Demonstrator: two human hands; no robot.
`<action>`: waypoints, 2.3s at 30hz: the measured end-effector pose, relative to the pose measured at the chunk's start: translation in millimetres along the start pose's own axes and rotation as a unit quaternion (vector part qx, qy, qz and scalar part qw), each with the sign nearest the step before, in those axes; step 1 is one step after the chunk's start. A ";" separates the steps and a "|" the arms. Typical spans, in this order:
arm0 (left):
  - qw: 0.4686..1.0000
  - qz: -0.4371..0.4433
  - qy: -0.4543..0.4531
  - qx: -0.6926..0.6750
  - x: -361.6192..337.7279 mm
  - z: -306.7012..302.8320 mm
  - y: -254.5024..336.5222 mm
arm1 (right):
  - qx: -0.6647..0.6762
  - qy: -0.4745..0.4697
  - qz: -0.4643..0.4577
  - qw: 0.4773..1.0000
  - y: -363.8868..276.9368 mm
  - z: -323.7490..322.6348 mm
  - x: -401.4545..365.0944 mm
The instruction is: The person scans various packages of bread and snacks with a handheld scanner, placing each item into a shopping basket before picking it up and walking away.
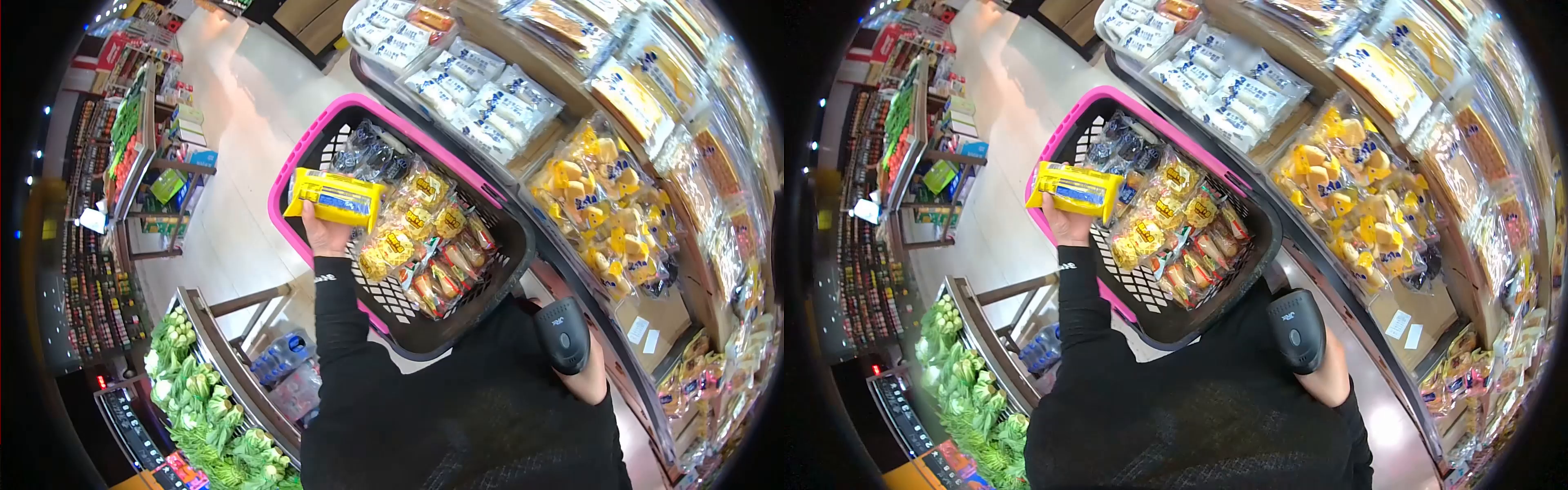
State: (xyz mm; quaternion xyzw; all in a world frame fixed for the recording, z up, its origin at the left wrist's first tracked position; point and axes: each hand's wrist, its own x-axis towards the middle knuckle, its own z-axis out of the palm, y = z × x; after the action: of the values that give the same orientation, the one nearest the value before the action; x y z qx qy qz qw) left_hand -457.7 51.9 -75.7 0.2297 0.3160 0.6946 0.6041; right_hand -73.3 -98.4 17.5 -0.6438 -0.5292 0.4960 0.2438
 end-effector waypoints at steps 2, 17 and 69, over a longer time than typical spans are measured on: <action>0.990 -0.019 -0.063 -0.121 -3.9 45.8 -16.8 | 0.002 0.001 -0.023 1.000 4.6 -5.5 -2.9; 0.707 -0.608 -0.338 -0.127 -128.4 218.5 -174.1 | -0.051 0.036 -0.166 0.984 50.3 -110.7 -66.8; 0.709 -0.620 -0.323 -0.090 -192.4 370.5 -251.7 | -0.070 0.482 -0.136 0.863 56.7 -131.0 -129.6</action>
State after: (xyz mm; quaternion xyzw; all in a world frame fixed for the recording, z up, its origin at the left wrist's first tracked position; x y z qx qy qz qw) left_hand 8.3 -59.9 13.4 0.1371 0.1084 0.0720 0.9820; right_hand 75.9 -208.6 70.2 -0.7394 -0.4616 0.0469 0.4879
